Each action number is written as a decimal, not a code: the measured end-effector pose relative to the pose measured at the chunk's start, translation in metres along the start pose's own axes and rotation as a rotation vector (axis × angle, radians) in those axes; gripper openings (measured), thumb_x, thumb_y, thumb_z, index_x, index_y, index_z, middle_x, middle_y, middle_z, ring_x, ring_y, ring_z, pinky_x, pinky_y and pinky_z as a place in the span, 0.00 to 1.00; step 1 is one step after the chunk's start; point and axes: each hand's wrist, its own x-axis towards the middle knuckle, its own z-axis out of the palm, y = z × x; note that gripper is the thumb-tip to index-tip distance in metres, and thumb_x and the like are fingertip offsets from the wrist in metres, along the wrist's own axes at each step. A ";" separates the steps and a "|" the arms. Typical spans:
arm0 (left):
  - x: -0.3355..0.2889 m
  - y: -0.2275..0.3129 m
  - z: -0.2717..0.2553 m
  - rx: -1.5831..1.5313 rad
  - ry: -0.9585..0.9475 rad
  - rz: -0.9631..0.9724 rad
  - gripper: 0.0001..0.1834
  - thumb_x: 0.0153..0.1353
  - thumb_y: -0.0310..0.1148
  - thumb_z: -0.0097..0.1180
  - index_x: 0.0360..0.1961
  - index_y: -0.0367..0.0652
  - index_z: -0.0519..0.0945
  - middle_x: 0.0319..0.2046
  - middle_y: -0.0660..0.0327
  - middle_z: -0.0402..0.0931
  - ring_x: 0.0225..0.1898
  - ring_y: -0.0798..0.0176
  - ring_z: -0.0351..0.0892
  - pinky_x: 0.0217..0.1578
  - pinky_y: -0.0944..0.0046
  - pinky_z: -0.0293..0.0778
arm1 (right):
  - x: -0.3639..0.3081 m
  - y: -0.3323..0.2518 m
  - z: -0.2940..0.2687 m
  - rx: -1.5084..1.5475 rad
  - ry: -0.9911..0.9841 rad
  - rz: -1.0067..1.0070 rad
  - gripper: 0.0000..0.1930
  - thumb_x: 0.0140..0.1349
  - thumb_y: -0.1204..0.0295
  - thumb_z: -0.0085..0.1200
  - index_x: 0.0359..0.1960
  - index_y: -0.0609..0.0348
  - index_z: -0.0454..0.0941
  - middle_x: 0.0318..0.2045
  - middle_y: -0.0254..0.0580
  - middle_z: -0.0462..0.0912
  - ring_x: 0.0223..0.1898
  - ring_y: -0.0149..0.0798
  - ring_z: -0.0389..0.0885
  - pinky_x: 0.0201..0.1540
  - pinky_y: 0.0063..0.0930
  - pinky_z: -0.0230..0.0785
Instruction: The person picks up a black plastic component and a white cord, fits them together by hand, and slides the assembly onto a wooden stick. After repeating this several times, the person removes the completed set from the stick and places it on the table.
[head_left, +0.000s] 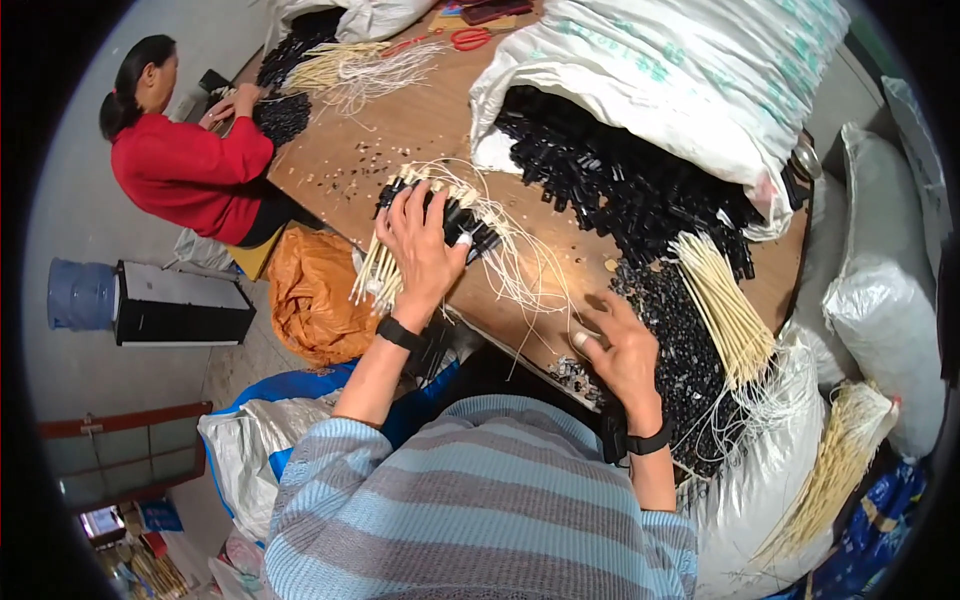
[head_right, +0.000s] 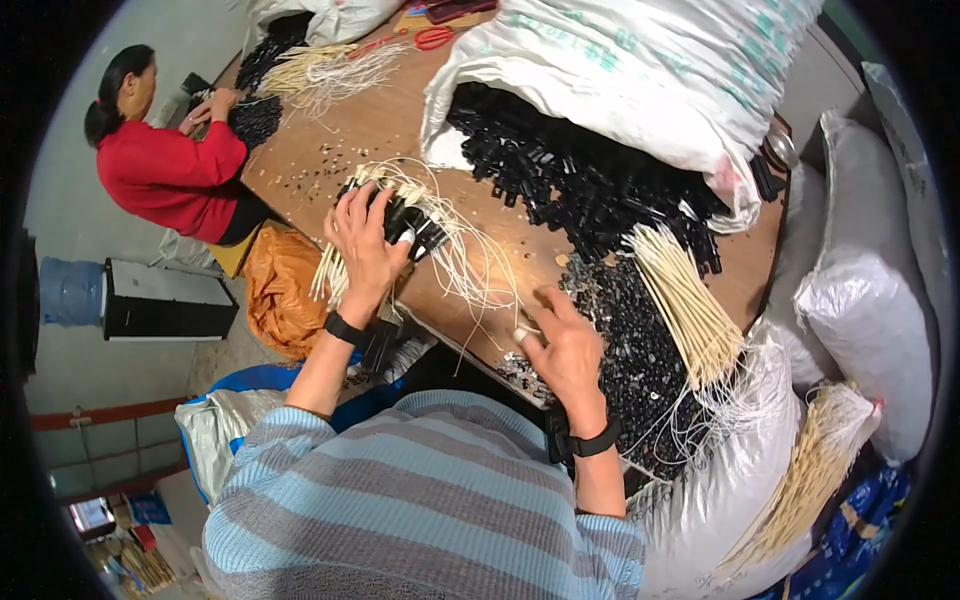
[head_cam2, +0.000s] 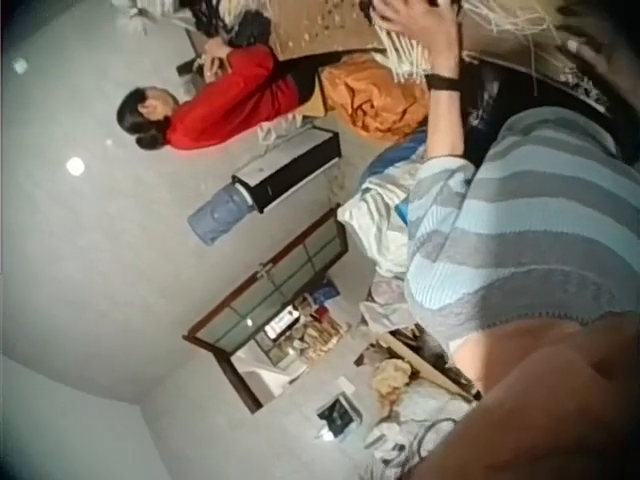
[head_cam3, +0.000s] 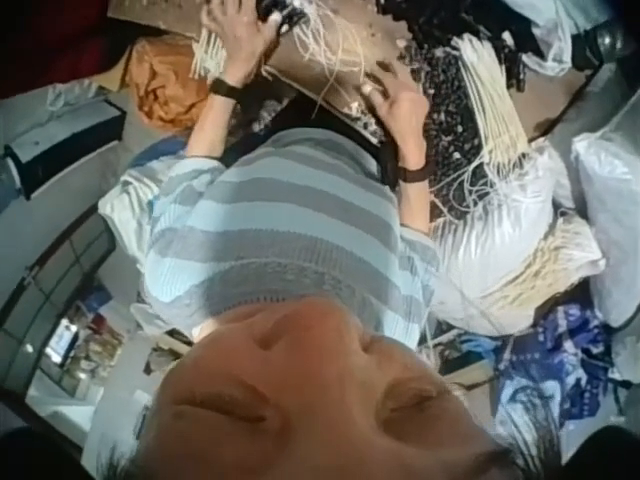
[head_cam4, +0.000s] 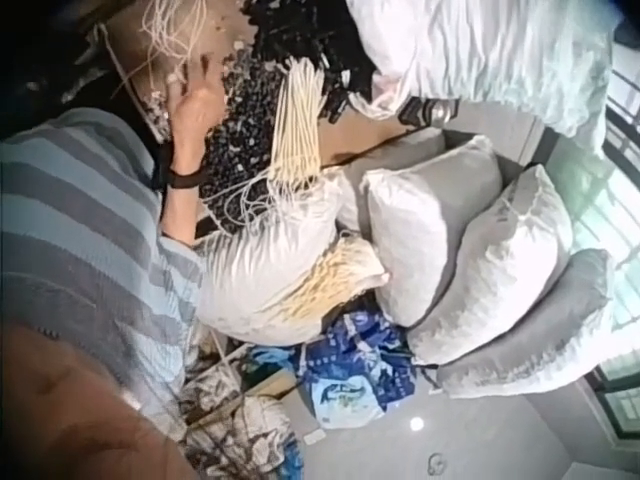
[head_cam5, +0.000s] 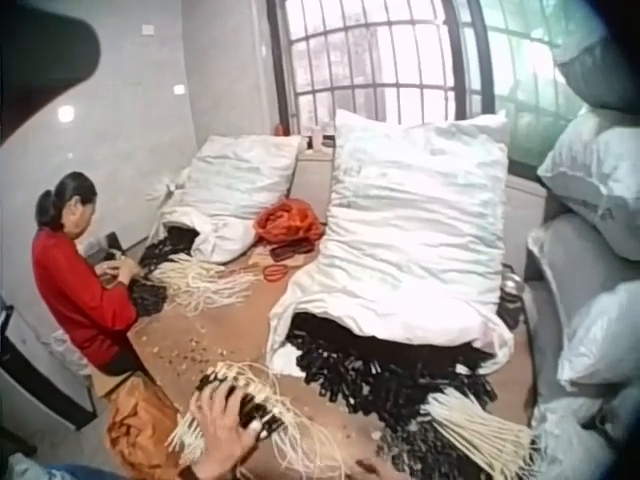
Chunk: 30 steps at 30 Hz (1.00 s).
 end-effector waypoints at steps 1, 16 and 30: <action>-0.002 0.008 0.004 -0.079 0.000 0.016 0.32 0.37 0.30 0.62 0.50 0.43 0.75 0.54 0.54 0.69 0.58 0.49 0.65 0.58 0.44 0.54 | -0.003 0.007 0.004 -0.038 0.047 -0.017 0.13 0.53 0.68 0.63 0.39 0.60 0.82 0.42 0.45 0.83 0.40 0.47 0.83 0.43 0.32 0.75; 0.010 0.106 0.112 -0.497 -0.604 0.284 0.16 0.53 0.21 0.51 0.38 0.49 0.85 0.39 0.54 0.75 0.50 0.49 0.72 0.43 0.52 0.74 | -0.045 0.119 -0.070 -0.544 0.250 0.504 0.06 0.45 0.78 0.62 0.26 0.59 0.78 0.24 0.49 0.80 0.27 0.53 0.79 0.30 0.43 0.70; 0.000 0.109 0.082 -0.424 -0.528 0.471 0.11 0.43 0.29 0.63 0.32 0.48 0.83 0.30 0.62 0.71 0.42 0.57 0.71 0.46 0.57 0.62 | -0.046 0.067 -0.031 -0.175 0.241 0.335 0.08 0.61 0.71 0.54 0.40 0.55 0.80 0.26 0.48 0.81 0.26 0.51 0.80 0.30 0.39 0.70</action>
